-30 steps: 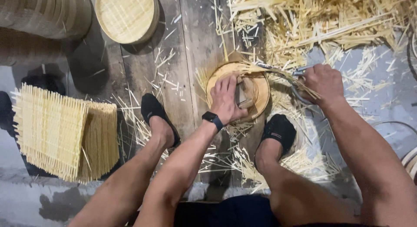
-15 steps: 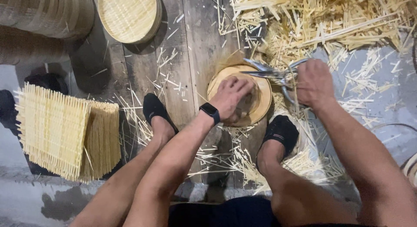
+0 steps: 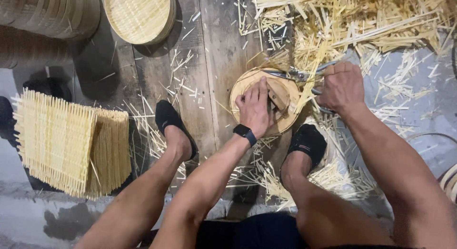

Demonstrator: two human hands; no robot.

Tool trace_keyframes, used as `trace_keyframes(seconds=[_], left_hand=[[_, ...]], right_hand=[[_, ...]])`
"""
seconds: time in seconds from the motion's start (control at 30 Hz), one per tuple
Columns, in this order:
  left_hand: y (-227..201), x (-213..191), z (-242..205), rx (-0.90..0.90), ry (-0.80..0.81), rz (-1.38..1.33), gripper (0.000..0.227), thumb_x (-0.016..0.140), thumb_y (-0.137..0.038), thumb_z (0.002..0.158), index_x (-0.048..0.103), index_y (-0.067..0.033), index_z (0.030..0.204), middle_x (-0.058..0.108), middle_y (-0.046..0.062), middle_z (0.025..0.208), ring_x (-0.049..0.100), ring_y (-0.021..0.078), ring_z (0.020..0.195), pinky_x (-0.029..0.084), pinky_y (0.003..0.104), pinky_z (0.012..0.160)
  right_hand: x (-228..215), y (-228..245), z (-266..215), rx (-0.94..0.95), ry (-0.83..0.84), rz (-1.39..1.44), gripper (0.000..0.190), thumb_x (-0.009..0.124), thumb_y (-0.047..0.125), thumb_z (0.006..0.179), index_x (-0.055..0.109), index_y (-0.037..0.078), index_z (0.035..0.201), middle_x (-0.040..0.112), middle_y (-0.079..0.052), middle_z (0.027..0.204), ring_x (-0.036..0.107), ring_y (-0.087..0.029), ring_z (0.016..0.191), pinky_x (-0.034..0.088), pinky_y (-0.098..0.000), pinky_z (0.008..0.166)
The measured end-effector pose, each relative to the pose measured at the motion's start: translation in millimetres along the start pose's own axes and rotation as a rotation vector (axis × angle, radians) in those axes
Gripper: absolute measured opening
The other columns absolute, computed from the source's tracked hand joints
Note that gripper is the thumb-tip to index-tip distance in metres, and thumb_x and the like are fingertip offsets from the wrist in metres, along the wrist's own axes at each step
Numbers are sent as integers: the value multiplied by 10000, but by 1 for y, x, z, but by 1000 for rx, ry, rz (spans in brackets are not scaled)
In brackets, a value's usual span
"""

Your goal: Assembling and trimming circular bamboo rims onto flat woven bamboo bases using scissors and a wooden mold.

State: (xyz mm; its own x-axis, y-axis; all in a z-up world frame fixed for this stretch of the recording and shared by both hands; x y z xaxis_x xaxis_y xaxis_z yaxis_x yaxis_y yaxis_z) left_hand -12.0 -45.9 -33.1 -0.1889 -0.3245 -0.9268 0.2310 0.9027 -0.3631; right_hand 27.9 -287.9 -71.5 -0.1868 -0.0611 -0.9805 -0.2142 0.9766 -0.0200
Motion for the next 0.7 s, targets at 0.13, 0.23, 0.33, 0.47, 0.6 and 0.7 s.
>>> trace_keyframes(seconds=[0.13, 0.23, 0.33, 0.47, 0.6, 0.7], left_hand=[[2, -24, 10, -34, 132, -120, 1116, 806, -176, 624, 212, -46, 1560, 542, 183, 1381, 501, 342, 1258, 283, 554, 1008], [9, -23, 10, 80, 170, -107, 1139, 828, -123, 539, 277, -97, 1536, 537, 175, 1414, 518, 330, 1246, 233, 588, 1092], [15, -21, 16, 156, 207, -18, 1119, 784, -45, 625, 280, -115, 1622, 555, 106, 1498, 547, 277, 1312, 265, 543, 1176], [7, -29, 20, 267, 338, 27, 1033, 807, -100, 627, 335, -156, 1545, 558, 90, 1460, 517, 287, 1322, 205, 633, 1162], [14, -19, 24, 250, 437, -38, 908, 826, -205, 677, 381, -192, 1469, 545, 119, 1420, 466, 312, 1352, 75, 691, 1163], [29, 6, 26, 391, 406, -6, 778, 717, -79, 818, 439, -268, 1519, 583, 28, 1479, 502, 250, 1376, 76, 663, 1251]], right_hand=[[27, -22, -8, 59, 407, 129, 487, 587, 520, 958, 681, 44, 1008, 602, -146, 852, 590, -262, 800, 512, -403, 716], [10, -18, -10, -17, 233, 44, 598, 597, 631, 916, 690, 50, 1024, 592, -159, 930, 575, -272, 876, 494, -420, 766], [-2, -6, 1, 28, 354, -14, 683, 576, 685, 915, 692, 21, 1024, 643, -140, 925, 625, -265, 882, 535, -402, 792], [20, -12, -5, -15, 231, 61, 607, 597, 611, 905, 711, 36, 1062, 640, -166, 993, 617, -286, 962, 519, -422, 850], [13, -19, -9, 32, 308, 203, 564, 584, 580, 918, 722, 61, 1090, 632, -192, 1021, 615, -309, 955, 514, -456, 828], [-10, 1, 9, -76, 286, -57, 670, 580, 675, 896, 711, 33, 1038, 656, -133, 924, 634, -244, 874, 538, -386, 803]])
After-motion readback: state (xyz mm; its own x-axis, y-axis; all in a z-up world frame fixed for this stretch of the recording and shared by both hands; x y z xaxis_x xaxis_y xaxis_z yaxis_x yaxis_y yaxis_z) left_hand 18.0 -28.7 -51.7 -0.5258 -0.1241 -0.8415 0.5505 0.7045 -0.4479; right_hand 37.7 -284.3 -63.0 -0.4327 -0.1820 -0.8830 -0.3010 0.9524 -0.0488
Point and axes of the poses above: each hand's wrist, its own z-axis towards the middle knuckle, its own x-axis out of the palm, y = z × x, the point moved 4 cm from there along z, towards the middle knuckle
